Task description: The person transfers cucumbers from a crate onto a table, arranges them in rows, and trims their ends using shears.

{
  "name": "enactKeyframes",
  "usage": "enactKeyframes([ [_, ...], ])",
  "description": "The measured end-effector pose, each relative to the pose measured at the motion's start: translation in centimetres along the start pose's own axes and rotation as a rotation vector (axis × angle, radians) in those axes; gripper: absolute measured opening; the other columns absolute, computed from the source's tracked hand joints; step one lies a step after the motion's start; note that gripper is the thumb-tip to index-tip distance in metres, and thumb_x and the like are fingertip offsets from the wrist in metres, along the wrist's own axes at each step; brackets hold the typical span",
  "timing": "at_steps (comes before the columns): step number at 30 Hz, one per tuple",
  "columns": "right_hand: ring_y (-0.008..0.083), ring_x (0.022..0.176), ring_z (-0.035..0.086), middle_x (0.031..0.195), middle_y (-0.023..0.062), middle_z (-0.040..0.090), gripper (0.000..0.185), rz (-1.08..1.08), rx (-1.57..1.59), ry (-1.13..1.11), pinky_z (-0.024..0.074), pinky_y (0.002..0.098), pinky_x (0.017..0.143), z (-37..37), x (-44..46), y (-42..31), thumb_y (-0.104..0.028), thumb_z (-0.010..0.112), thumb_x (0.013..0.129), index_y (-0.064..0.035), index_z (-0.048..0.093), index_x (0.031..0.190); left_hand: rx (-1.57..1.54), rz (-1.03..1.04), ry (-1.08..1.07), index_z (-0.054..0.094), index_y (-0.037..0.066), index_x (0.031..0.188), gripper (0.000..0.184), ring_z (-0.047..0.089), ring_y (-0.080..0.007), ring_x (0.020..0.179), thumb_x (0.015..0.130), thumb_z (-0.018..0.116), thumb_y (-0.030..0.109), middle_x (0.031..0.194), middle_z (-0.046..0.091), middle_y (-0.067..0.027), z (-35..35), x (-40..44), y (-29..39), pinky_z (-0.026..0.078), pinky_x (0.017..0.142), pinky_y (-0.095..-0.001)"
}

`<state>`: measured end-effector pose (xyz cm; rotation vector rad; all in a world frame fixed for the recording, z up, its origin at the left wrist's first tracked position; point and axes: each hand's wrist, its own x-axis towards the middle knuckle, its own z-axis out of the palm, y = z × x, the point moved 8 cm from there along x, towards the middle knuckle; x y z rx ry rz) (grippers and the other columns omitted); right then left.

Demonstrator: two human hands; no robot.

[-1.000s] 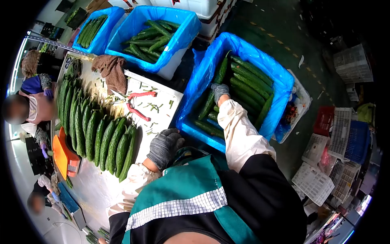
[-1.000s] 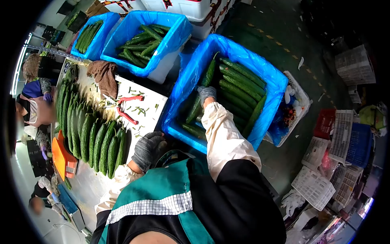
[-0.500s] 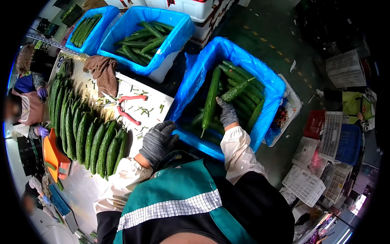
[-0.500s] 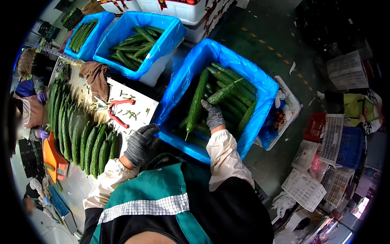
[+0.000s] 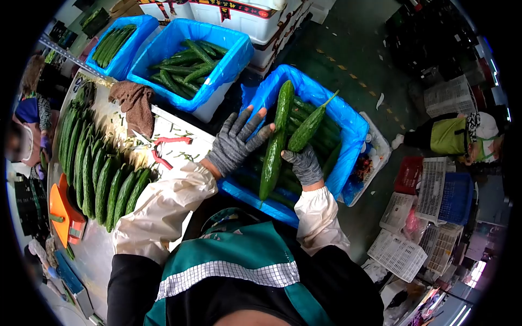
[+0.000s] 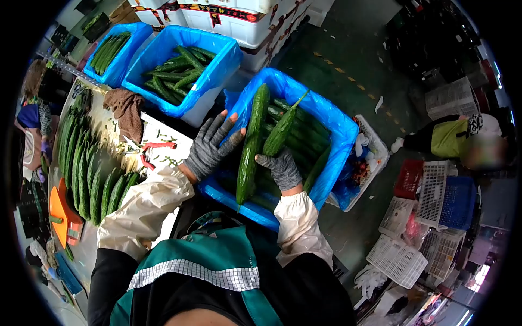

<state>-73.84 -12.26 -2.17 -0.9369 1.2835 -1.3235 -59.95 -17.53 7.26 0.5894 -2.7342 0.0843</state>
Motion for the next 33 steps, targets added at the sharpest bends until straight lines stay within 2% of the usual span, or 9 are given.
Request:
enactKeyframes([
  [10, 0.0155, 0.084, 0.05, 0.091, 0.0062, 0.057, 0.053, 0.079, -0.184, -0.109, 0.041, 0.0292, 0.077, 8.0, -2.3, -9.1, -0.022, 0.077, 0.058, -0.0008, 0.053, 0.101, -0.652, -0.145, 0.496, 0.043, 0.007, 0.12, 0.055, 0.035, -0.0366, 0.119, 0.068, 0.057, 0.002, 0.131, 0.033, -0.0167, -5.4, -0.4, -3.0, 0.034, 0.095, -0.0385],
  [16, 0.0156, 0.087, 0.052, 0.093, 0.0062, 0.058, 0.052, 0.026, -0.136, -0.174, 0.042, 0.0293, 0.078, 11.5, -2.5, -10.5, -0.019, 0.076, 0.06, -0.0006, 0.053, 0.103, -1.027, -0.249, 0.711, 0.036, 0.006, 0.125, 0.057, 0.026, -0.0279, 0.125, 0.073, 0.055, -0.004, 0.137, 0.023, -0.0134, -5.8, -3.8, -4.7, 0.03, 0.098, -0.0341],
  [17, 0.0152, 0.088, 0.054, 0.093, 0.0065, 0.059, 0.051, 0.017, -0.074, -0.2, 0.0428, 0.0296, 0.078, 11.8, -2.3, -10.8, -0.018, 0.075, 0.061, -0.0006, 0.054, 0.104, -1.275, -0.363, 0.711, 0.036, 0.006, 0.125, 0.056, 0.026, -0.0271, 0.125, 0.073, 0.054, -0.004, 0.137, 0.023, -0.0128, -5.0, -4.1, -5.5, 0.033, 0.096, -0.0336],
  [20, 0.0148, 0.092, 0.054, 0.097, 0.0069, 0.059, 0.05, 0.138, 0.055, -0.356, 0.0439, 0.0291, 0.079, 13.6, -2.2, -9.3, -0.013, 0.073, 0.063, 0.0006, 0.053, 0.106, -1.722, -0.615, 0.752, 0.039, 0.009, 0.123, 0.052, 0.046, -0.0225, 0.108, 0.075, 0.059, 0.012, 0.129, 0.035, -0.0092, -4.1, -5.4, -6.4, 0.047, 0.077, -0.0296],
  [22, 0.0159, 0.092, 0.055, 0.097, 0.0084, 0.059, 0.049, 0.145, 0.1, -0.399, 0.0445, 0.0294, 0.079, 14.4, -2.1, -9.3, -0.012, 0.072, 0.064, 0.001, 0.052, 0.107, -2.285, -1.061, 0.593, 0.043, 0.013, 0.121, 0.053, 0.055, -0.0158, 0.07, 0.076, 0.059, 0.037, 0.101, 0.051, -0.0069, -4.0, -5.5, -5.4, 0.048, 0.052, -0.0253],
  [23, 0.0171, 0.093, 0.055, 0.097, 0.0098, 0.059, 0.048, 0.153, 0.153, -0.436, 0.0451, 0.0296, 0.079, 15.1, -2.1, -9.4, -0.011, 0.071, 0.065, 0.0015, 0.052, 0.108, -2.245, -1.172, 0.478, 0.046, 0.016, 0.118, 0.059, 0.044, -0.0116, 0.045, 0.074, 0.054, 0.054, 0.074, 0.049, -0.0024, -4.5, -5.4, -5.0, 0.042, 0.039, -0.0231],
  [24, 0.0171, 0.093, 0.055, 0.097, 0.0098, 0.059, 0.048, 0.151, 0.148, -0.444, 0.0451, 0.0296, 0.079, 15.6, -2.1, -9.6, -0.011, 0.071, 0.065, 0.0015, 0.052, 0.108, -2.244, -1.167, 0.491, 0.046, 0.016, 0.118, 0.059, 0.044, -0.0116, 0.045, 0.074, 0.054, 0.054, 0.074, 0.049, -0.0024, -4.5, -5.9, -5.3, 0.042, 0.039, -0.0231],
  [25, 0.0179, 0.091, 0.056, 0.097, 0.0106, 0.059, 0.048, 0.156, 0.221, -0.463, 0.0454, 0.0297, 0.079, 16.3, -2.1, -10.0, -0.012, 0.07, 0.066, 0.0012, 0.051, 0.108, -2.268, -1.072, 0.491, 0.04, 0.022, 0.123, 0.051, 0.046, -0.0104, 0.052, 0.078, 0.053, 0.043, 0.096, 0.046, -0.0008, -4.4, -6.2, -5.7, 0.044, 0.046, -0.0227],
  [33, 0.017, 0.081, 0.057, 0.097, 0.0122, 0.058, 0.052, 0.084, 0.288, -0.525, 0.0466, 0.0279, 0.073, 18.4, -1.5, -10.1, -0.019, 0.07, 0.067, 0.0006, 0.048, 0.11, -1.894, -0.444, 0.605, 0.036, 0.013, 0.125, 0.058, 0.05, -0.0161, 0.081, 0.077, 0.059, 0.035, 0.117, 0.04, -0.0081, -7.9, -7.7, -9.1, 0.043, 0.073, -0.0306],
])
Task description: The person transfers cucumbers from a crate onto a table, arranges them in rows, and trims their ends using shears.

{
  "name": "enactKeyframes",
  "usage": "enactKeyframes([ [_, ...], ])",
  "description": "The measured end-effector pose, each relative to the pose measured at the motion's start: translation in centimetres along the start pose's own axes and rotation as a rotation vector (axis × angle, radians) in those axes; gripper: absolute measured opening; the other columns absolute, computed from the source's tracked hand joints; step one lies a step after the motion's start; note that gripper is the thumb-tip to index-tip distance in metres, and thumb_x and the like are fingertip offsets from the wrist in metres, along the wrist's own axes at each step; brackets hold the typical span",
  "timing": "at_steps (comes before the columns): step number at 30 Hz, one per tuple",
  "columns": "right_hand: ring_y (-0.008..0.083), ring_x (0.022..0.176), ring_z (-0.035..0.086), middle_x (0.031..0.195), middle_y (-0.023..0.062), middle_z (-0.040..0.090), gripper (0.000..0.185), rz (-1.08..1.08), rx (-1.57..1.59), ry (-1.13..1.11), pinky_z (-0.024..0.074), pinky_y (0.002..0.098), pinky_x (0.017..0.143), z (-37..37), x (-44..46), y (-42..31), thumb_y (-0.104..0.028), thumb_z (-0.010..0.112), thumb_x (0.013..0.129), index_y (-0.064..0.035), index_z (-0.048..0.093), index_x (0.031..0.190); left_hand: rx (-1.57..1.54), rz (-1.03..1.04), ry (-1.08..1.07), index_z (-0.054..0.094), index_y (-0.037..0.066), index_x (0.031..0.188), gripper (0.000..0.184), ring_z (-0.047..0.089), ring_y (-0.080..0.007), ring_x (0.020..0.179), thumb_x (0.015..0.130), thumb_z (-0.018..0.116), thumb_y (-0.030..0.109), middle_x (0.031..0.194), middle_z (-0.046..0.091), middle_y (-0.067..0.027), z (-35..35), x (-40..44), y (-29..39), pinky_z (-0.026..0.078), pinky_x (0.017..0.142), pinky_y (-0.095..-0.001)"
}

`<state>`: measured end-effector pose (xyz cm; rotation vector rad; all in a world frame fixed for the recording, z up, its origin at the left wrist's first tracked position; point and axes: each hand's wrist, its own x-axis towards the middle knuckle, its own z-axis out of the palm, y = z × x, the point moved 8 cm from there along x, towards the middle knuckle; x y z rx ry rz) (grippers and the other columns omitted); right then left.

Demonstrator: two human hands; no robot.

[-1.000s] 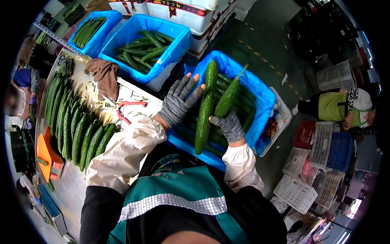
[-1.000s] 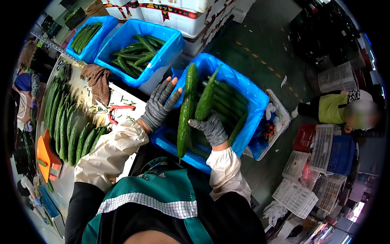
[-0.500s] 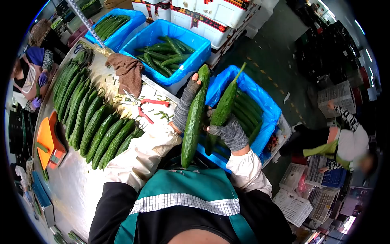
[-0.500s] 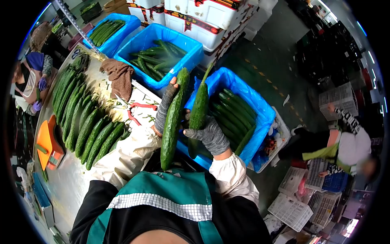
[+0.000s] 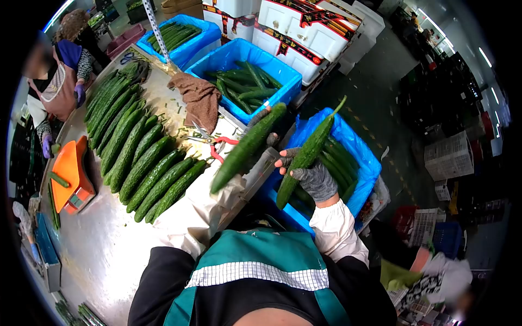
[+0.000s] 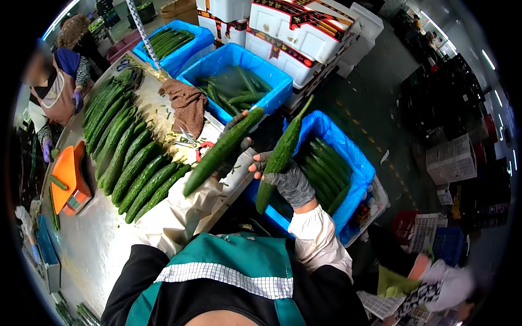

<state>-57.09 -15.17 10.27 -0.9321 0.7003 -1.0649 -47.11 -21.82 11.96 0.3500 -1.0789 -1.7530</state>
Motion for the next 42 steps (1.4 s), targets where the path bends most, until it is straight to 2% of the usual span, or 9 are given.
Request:
enactKeyframes([
  [3, 0.0167, 0.08, 0.057, 0.095, 0.0117, 0.059, 0.054, 0.014, -0.009, 0.033, 0.0468, 0.0278, 0.071, 0.9, -0.2, -0.1, -0.019, 0.07, 0.066, -0.0004, 0.047, 0.111, -0.011, 0.035, -0.133, 0.034, 0.009, 0.126, 0.061, 0.052, -0.0182, 0.092, 0.077, 0.061, 0.032, 0.125, 0.038, -0.0108, -0.7, -0.6, 0.4, 0.043, 0.083, -0.0335],
  [6, 0.0175, 0.076, 0.057, 0.089, 0.0098, 0.058, 0.046, 0.015, 0.051, 0.035, 0.0469, 0.0277, 0.069, 2.1, -0.4, -0.5, -0.017, 0.07, 0.065, -0.0023, 0.05, 0.104, -0.363, -0.102, -0.316, 0.037, 0.007, 0.123, 0.058, 0.042, -0.0267, 0.11, 0.075, 0.064, 0.026, 0.126, 0.038, -0.0132, 0.3, -3.2, 0.8, 0.035, 0.092, -0.0443],
  [9, 0.0175, 0.072, 0.057, 0.089, 0.0112, 0.058, 0.042, 0.055, -0.017, 0.039, 0.047, 0.0266, 0.064, 3.7, -0.5, -1.6, -0.017, 0.067, 0.067, -0.0021, 0.049, 0.102, -0.289, -0.054, -0.242, 0.038, 0.011, 0.125, 0.058, 0.044, -0.0305, 0.111, 0.075, 0.063, 0.027, 0.128, 0.035, -0.0165, -0.3, -5.7, 2.4, 0.037, 0.089, -0.0488],
  [14, 0.0161, 0.063, 0.056, 0.088, 0.0141, 0.058, 0.044, 0.042, 0.106, 0.031, 0.0462, 0.025, 0.056, 4.3, -0.7, -0.5, -0.012, 0.065, 0.072, 0.0002, 0.046, 0.11, -0.065, -0.032, -0.406, 0.037, 0.007, 0.125, 0.058, 0.035, -0.0284, 0.119, 0.076, 0.063, 0.023, 0.13, 0.035, -0.0142, -1.5, -8.0, 3.7, 0.028, 0.098, -0.0413],
  [19, 0.0152, 0.061, 0.057, 0.082, 0.0103, 0.06, 0.037, 0.09, -0.107, 0.276, 0.046, 0.0246, 0.055, 4.7, -0.8, 1.6, -0.011, 0.071, 0.066, 0.0016, 0.055, 0.096, 0.102, 0.088, -0.534, 0.035, 0.009, 0.128, 0.057, 0.033, -0.0248, 0.121, 0.08, 0.059, 0.027, 0.133, 0.033, -0.0115, -1.9, -9.8, 6.0, 0.026, 0.098, -0.0387],
  [25, 0.0172, 0.077, 0.058, 0.082, 0.006, 0.061, 0.033, -0.059, -0.542, 0.338, 0.0453, 0.0293, 0.07, 8.0, -0.3, 1.5, -0.021, 0.072, 0.066, -0.0018, 0.059, 0.09, -0.23, -0.097, -0.19, 0.026, 0.001, 0.126, 0.073, 0.038, -0.0259, 0.118, 0.071, 0.069, 0.023, 0.125, 0.042, -0.0133, -4.5, -12.5, 7.0, 0.032, 0.096, -0.0379],
  [29, 0.0192, 0.074, 0.059, 0.083, 0.0073, 0.061, 0.031, -0.269, -0.993, 0.325, 0.0463, 0.0295, 0.068, 11.8, 0.3, -0.2, -0.024, 0.07, 0.068, -0.0028, 0.06, 0.088, -0.504, -0.045, 0.097, 0.035, 0.004, 0.119, 0.06, 0.046, -0.0271, 0.109, 0.069, 0.068, 0.008, 0.114, 0.049, -0.0131, -6.7, -14.7, 7.5, 0.04, 0.091, -0.0406],
  [31, 0.0195, 0.072, 0.059, 0.082, 0.0074, 0.061, 0.03, -0.574, -1.175, 0.239, 0.0469, 0.0295, 0.066, 14.3, 0.3, -0.7, -0.024, 0.069, 0.068, -0.0026, 0.059, 0.088, -0.607, -0.063, 0.224, 0.038, 0.006, 0.118, 0.057, 0.049, -0.0269, 0.105, 0.069, 0.066, 0.004, 0.11, 0.051, -0.0125, -7.6, -15.9, 7.5, 0.045, 0.085, -0.0425],
  [42, 0.0193, 0.069, 0.057, 0.079, 0.0088, 0.059, 0.031, -0.634, -0.957, 0.124, 0.0455, 0.0279, 0.064, 16.7, 0.7, 1.0, -0.007, 0.07, 0.065, -0.0027, 0.055, 0.091, -0.629, 0.038, 0.176, 0.04, 0.008, 0.114, 0.052, 0.047, -0.0341, 0.107, 0.07, 0.065, 0.002, 0.115, 0.048, -0.0191, -10.0, -18.0, 8.6, 0.039, 0.09, -0.048],
])
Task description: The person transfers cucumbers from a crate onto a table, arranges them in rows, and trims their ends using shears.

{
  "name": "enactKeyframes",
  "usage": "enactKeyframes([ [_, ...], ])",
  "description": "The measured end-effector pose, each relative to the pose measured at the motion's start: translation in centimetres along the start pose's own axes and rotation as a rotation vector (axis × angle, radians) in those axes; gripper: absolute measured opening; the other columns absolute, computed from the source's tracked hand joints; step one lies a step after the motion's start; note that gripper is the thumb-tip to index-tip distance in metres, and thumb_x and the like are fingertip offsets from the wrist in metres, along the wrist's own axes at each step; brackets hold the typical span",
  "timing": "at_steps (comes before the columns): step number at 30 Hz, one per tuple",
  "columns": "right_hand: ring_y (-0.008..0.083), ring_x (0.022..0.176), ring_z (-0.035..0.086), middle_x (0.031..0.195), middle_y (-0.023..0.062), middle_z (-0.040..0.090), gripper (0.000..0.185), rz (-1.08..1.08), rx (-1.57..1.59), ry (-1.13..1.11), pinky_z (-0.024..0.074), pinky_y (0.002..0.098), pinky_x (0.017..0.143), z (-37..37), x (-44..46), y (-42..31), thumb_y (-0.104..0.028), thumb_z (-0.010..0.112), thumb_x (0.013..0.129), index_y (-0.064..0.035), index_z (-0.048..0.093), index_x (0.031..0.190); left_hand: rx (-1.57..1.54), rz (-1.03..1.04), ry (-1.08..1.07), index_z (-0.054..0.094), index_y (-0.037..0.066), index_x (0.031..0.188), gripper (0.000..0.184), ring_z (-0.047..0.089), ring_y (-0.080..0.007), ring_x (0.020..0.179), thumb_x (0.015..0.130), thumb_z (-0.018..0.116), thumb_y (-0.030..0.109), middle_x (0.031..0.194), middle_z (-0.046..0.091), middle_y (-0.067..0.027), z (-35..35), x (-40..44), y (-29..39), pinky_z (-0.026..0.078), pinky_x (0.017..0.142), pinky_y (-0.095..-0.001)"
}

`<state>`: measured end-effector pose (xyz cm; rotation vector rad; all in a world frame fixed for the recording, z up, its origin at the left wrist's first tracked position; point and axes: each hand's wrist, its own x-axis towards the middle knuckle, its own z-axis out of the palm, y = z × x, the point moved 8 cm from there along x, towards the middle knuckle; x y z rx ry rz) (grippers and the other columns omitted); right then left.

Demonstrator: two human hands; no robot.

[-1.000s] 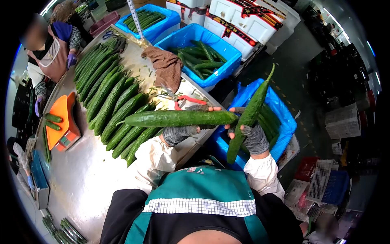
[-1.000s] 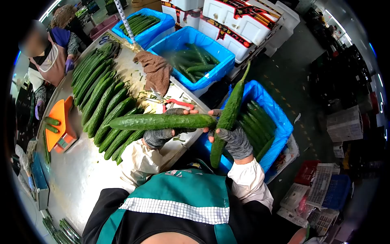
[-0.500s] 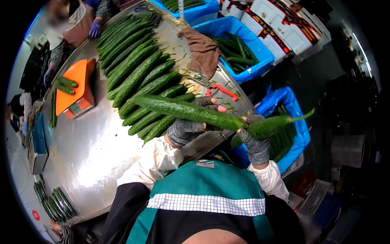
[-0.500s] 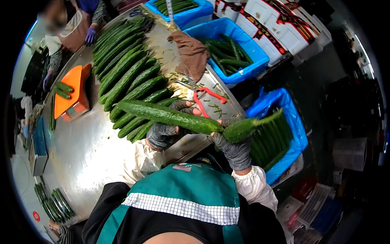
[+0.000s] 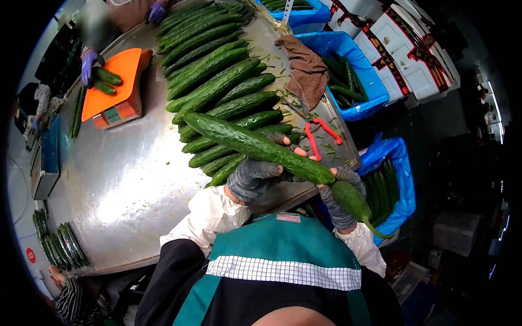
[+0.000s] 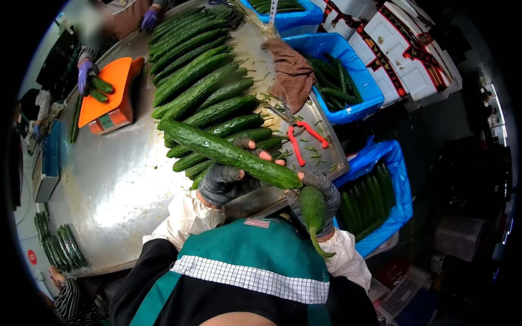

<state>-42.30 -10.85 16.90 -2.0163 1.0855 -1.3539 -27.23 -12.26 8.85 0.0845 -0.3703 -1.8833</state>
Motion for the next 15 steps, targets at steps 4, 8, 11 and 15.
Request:
enactKeyframes([
  [4, 0.0197, 0.071, 0.057, 0.08, 0.0089, 0.059, 0.032, 0.017, -0.032, -0.025, 0.0455, 0.0279, 0.066, 0.54, -0.24, -0.04, -0.007, 0.071, 0.064, -0.002, 0.055, 0.091, 0.113, 0.071, -0.173, 0.04, 0.009, 0.113, 0.047, 0.044, -0.0356, 0.109, 0.073, 0.064, 0.007, 0.116, 0.046, -0.0219, -0.66, 0.37, 0.5, 0.037, 0.09, -0.0482],
  [8, 0.0194, 0.073, 0.058, 0.082, 0.009, 0.06, 0.032, 0.055, -0.104, -0.02, 0.0456, 0.028, 0.069, 0.61, -0.61, -0.1, -0.007, 0.071, 0.063, -0.0017, 0.056, 0.09, 0.159, 0.091, -0.16, 0.04, 0.012, 0.113, 0.044, 0.044, -0.0347, 0.11, 0.075, 0.063, 0.01, 0.116, 0.045, -0.0233, -0.67, 0.02, 0.66, 0.036, 0.091, -0.0477],
  [11, 0.019, 0.074, 0.058, 0.082, 0.009, 0.06, 0.031, 0.069, -0.112, -0.015, 0.0457, 0.0281, 0.069, 0.91, -0.83, -0.1, -0.007, 0.071, 0.063, -0.0016, 0.056, 0.089, 0.181, 0.12, -0.159, 0.04, 0.013, 0.113, 0.043, 0.044, -0.0352, 0.109, 0.076, 0.063, 0.011, 0.116, 0.045, -0.0238, -0.65, 0.02, 0.99, 0.036, 0.091, -0.0473],
  [15, 0.0186, 0.074, 0.058, 0.081, 0.0084, 0.06, 0.031, 0.048, -0.154, 0.001, 0.0458, 0.0279, 0.069, 1.12, -0.64, -0.69, -0.008, 0.071, 0.063, -0.0017, 0.057, 0.089, 0.167, 0.111, -0.081, 0.04, 0.01, 0.112, 0.044, 0.047, -0.0325, 0.105, 0.075, 0.064, 0.013, 0.113, 0.048, -0.0232, -0.83, -0.07, 1.13, 0.038, 0.089, -0.0438],
])
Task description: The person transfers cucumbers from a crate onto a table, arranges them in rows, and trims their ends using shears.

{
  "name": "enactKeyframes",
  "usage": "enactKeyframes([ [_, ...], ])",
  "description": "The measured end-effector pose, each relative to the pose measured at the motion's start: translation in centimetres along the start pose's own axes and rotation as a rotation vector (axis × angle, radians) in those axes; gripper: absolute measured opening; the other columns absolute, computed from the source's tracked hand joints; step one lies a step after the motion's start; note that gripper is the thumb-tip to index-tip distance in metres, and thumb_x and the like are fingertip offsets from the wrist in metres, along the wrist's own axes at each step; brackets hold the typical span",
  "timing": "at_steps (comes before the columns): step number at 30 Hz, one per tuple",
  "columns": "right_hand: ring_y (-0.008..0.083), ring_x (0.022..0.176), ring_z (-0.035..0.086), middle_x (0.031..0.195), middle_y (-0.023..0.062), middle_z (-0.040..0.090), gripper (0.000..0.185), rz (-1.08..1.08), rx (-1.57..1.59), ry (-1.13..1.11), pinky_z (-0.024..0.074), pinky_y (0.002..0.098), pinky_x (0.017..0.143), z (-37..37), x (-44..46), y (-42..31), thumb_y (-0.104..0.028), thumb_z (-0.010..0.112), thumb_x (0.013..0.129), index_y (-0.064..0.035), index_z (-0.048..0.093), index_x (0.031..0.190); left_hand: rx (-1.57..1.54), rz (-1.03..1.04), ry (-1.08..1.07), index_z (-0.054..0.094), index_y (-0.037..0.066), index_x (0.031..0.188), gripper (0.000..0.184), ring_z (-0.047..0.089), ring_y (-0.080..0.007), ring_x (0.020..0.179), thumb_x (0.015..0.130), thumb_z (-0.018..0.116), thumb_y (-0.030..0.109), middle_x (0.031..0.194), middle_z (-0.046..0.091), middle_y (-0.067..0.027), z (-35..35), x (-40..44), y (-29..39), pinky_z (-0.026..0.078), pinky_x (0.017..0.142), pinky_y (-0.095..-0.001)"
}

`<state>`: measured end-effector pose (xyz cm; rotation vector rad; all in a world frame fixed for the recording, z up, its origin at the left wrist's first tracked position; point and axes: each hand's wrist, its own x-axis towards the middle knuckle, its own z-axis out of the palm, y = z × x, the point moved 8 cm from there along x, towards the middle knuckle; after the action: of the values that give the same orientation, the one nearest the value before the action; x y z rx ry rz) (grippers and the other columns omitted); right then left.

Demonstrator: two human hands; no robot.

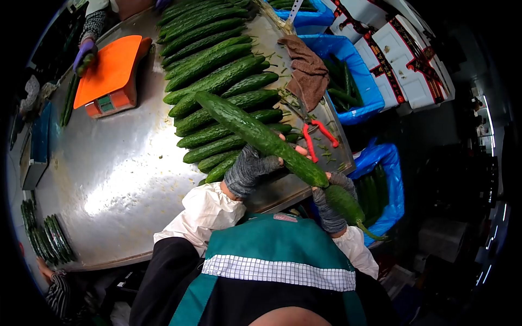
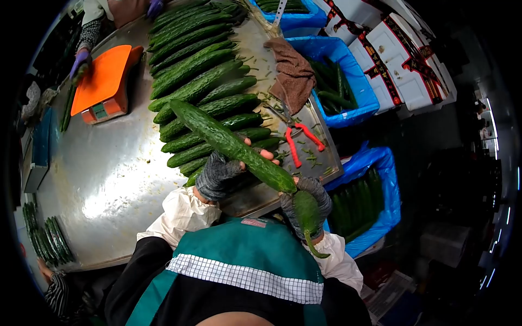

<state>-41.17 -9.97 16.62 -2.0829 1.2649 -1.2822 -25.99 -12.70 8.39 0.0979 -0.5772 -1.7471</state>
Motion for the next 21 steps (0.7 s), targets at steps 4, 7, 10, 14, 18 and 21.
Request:
enactKeyframes([
  [4, 0.0176, 0.075, 0.058, 0.083, 0.0089, 0.06, 0.032, 0.074, 0.1, 0.04, 0.0457, 0.0277, 0.069, 0.1, -0.6, 1.2, -0.007, 0.072, 0.062, -0.002, 0.056, 0.09, 0.161, -0.01, 0.114, 0.04, 0.006, 0.108, 0.044, 0.05, -0.028, 0.101, 0.074, 0.066, 0.017, 0.107, 0.053, -0.022, -0.3, 0.1, 0.4, 0.039, 0.087, -0.0389],
  [7, 0.0172, 0.077, 0.057, 0.084, 0.0093, 0.059, 0.031, 0.075, 0.071, 0.006, 0.0456, 0.027, 0.07, 0.3, -0.3, 1.3, -0.007, 0.072, 0.063, -0.0019, 0.056, 0.089, 0.193, 0.0, 0.11, 0.04, 0.006, 0.106, 0.043, 0.051, -0.0276, 0.1, 0.074, 0.066, 0.018, 0.106, 0.054, -0.022, -0.6, 0.4, 0.8, 0.04, 0.087, -0.0385],
  [10, 0.0162, 0.078, 0.057, 0.086, 0.0086, 0.059, 0.029, 0.219, 0.041, -0.07, 0.0454, 0.0266, 0.072, 0.6, -0.5, 2.5, -0.007, 0.07, 0.067, -0.0017, 0.055, 0.091, 0.174, 0.011, 0.113, 0.04, 0.006, 0.106, 0.043, 0.051, -0.0295, 0.1, 0.074, 0.065, 0.018, 0.105, 0.053, -0.0227, -0.4, 0.8, 1.8, 0.04, 0.087, -0.0401],
  [14, 0.0146, 0.078, 0.056, 0.085, 0.0079, 0.058, 0.03, 0.458, 0.547, -0.008, 0.0455, 0.025, 0.072, 0.7, -0.8, 5.6, -0.004, 0.066, 0.072, -0.0019, 0.051, 0.098, -0.015, -0.008, 0.079, 0.04, 0.008, 0.11, 0.045, 0.051, -0.0327, 0.1, 0.075, 0.064, 0.019, 0.103, 0.053, -0.0235, -1.6, 0.8, 2.6, 0.04, 0.087, -0.0423],
  [18, 0.0147, 0.072, 0.056, 0.081, 0.0101, 0.058, 0.031, 0.606, 0.636, 0.076, 0.047, 0.0246, 0.066, -0.5, -0.9, 8.4, -0.005, 0.067, 0.071, -0.0005, 0.051, 0.098, 0.008, -0.049, 0.043, 0.039, 0.008, 0.113, 0.047, 0.051, -0.0343, 0.1, 0.074, 0.064, 0.018, 0.104, 0.053, -0.0217, -1.3, 1.0, 3.6, 0.04, 0.088, -0.043],
  [21, 0.0163, 0.065, 0.057, 0.08, 0.012, 0.058, 0.028, 0.667, 0.896, 0.144, 0.047, 0.0236, 0.059, -0.8, -0.7, 9.9, -0.005, 0.063, 0.074, 0.0009, 0.05, 0.099, -0.016, -0.059, -0.019, 0.039, 0.007, 0.113, 0.048, 0.052, -0.0348, 0.099, 0.073, 0.065, 0.016, 0.104, 0.054, -0.0207, 0.3, 1.7, 4.1, 0.04, 0.087, -0.044],
])
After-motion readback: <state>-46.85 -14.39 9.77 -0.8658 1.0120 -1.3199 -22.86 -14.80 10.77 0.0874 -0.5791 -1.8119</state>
